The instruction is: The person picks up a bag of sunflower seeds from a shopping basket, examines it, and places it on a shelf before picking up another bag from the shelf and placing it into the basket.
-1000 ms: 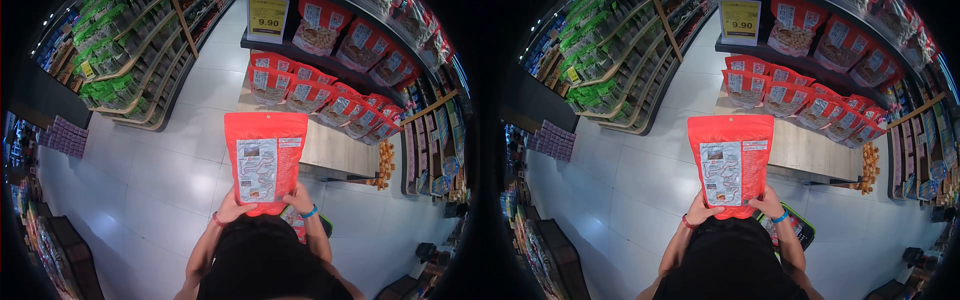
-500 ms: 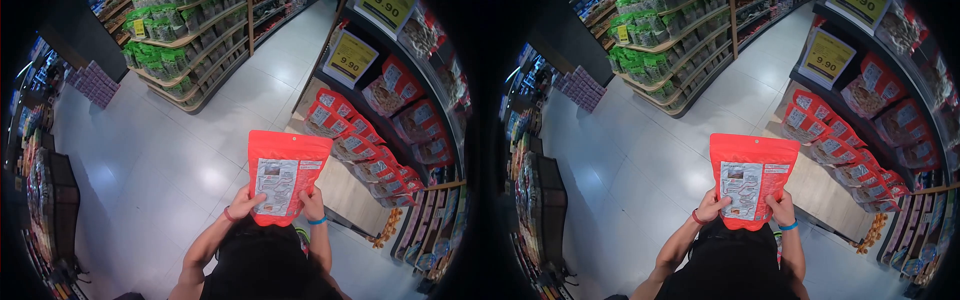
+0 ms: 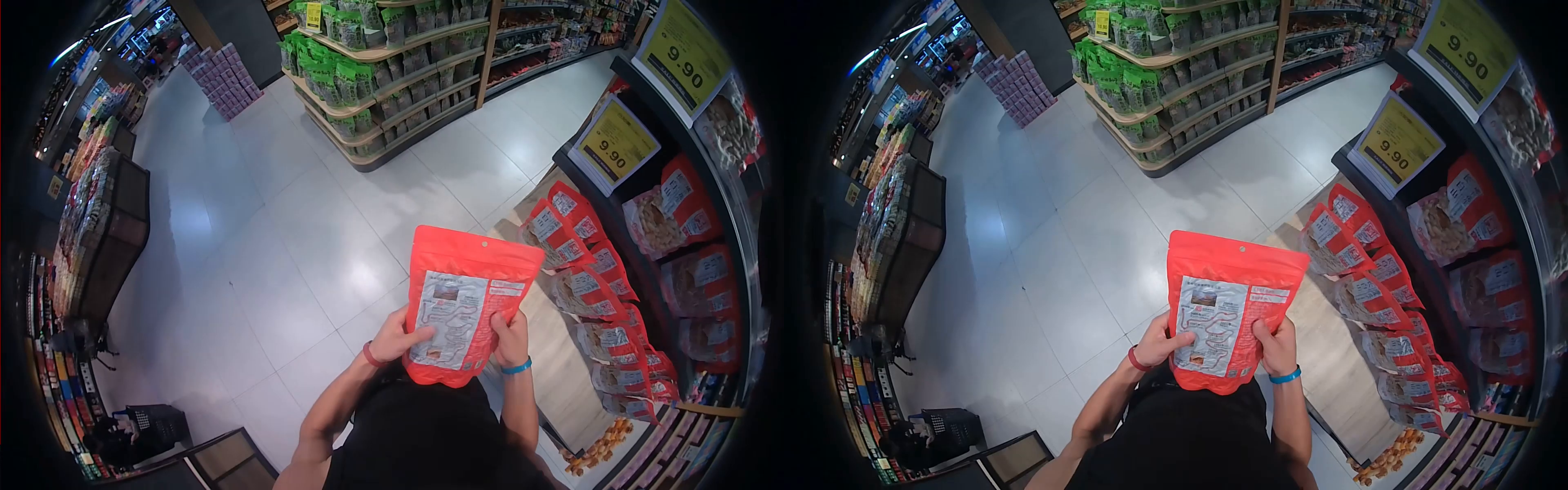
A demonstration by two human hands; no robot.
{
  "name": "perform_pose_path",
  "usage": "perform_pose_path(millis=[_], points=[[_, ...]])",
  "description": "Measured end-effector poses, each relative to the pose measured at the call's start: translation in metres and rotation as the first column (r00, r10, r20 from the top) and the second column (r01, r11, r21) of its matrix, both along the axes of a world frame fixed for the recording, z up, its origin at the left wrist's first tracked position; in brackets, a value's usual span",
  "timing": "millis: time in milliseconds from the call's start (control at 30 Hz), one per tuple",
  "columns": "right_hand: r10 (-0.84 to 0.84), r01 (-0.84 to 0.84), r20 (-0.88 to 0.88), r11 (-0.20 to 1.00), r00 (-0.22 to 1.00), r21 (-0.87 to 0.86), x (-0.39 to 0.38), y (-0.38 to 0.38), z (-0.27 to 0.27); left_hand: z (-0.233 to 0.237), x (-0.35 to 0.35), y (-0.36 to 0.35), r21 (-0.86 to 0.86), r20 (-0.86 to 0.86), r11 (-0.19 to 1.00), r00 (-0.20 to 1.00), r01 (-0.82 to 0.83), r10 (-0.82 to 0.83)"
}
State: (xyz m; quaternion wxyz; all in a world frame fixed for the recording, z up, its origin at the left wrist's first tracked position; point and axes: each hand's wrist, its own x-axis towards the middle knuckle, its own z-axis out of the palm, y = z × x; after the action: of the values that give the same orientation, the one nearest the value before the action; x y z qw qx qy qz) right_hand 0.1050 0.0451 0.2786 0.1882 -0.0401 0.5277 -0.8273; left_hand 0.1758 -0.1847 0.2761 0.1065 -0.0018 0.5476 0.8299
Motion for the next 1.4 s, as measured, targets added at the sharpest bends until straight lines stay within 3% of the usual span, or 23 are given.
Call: perform_pose_path(millis=[33,167,267,333,400,500,567,667,733,833,933,1033,1133,1200,1400], points=[[-0.024,0.029,0.080,0.998,0.997,-0.060,-0.001,0.004,0.002,-0.001,0.002,0.009,-0.002,0.001,1.000,1.000,-0.004,0.004],[0.030,-0.024,0.055,0.995,0.998,-0.098,0.001,0.030,-0.016,-0.001,0.006,0.037,0.019,0.028,0.990,0.990,-0.141,0.141],[0.035,-0.032,0.045,0.998,0.998,-0.060,0.003,0.047,-0.018,0.000,0.013,0.058,-0.038,-0.014,0.982,0.982,-0.187,0.186],[0.000,0.004,-0.049,0.997,0.999,0.078,0.006,0.054,-0.020,0.001,0.015,0.069,-0.070,-0.026,0.975,0.978,-0.211,0.209],[-0.003,0.012,-0.072,0.993,0.997,0.119,0.009,0.061,-0.014,-0.001,0.019,0.080,-0.184,-0.061,0.946,0.964,-0.266,0.259],[0.009,0.013,-0.121,0.984,0.993,0.177,0.013,0.071,-0.009,-0.003,0.026,0.095,-0.137,-0.079,0.941,0.950,-0.310,0.301],[0.027,0.004,-0.157,0.981,0.987,0.196,0.011,0.083,-0.017,0.002,0.029,0.100,-0.146,-0.054,0.941,0.953,-0.304,0.299],[0.159,-0.148,-0.033,0.966,0.987,0.213,0.006,0.099,-0.037,0.001,0.032,0.106,-0.151,-0.054,0.945,0.957,-0.290,0.285],[0.041,-0.040,0.023,0.998,0.999,-0.057,0.006,0.091,-0.025,0.003,0.033,0.108,-0.144,-0.074,0.947,0.958,-0.286,0.278],[0.069,-0.069,0.000,0.996,0.998,-0.054,0.006,0.096,-0.026,0.007,0.030,0.110,-0.104,-0.113,0.944,0.947,-0.313,0.302],[0.096,-0.097,-0.026,0.995,0.995,-0.021,0.008,0.101,-0.029,0.005,0.026,0.105,-0.210,-0.039,0.939,0.962,-0.274,0.272],[0.097,-0.096,-0.046,0.995,0.994,0.018,0.009,0.105,-0.034,-0.001,0.022,0.113,-0.175,-0.076,0.916,0.933,-0.360,0.352],[0.031,-0.030,-0.013,0.995,0.999,0.094,0.012,0.101,-0.021,0.003,0.025,0.121,-0.219,-0.073,0.901,0.927,-0.375,0.368],[0.020,-0.013,-0.049,0.990,0.999,0.139,0.014,0.102,-0.021,0.006,0.024,0.129,-0.099,-0.072,0.890,0.895,-0.445,0.439],[0.016,0.002,-0.107,0.986,0.994,0.168,0.018,0.103,-0.020,0.002,0.029,0.133,-0.116,-0.068,0.889,0.897,-0.443,0.438]])
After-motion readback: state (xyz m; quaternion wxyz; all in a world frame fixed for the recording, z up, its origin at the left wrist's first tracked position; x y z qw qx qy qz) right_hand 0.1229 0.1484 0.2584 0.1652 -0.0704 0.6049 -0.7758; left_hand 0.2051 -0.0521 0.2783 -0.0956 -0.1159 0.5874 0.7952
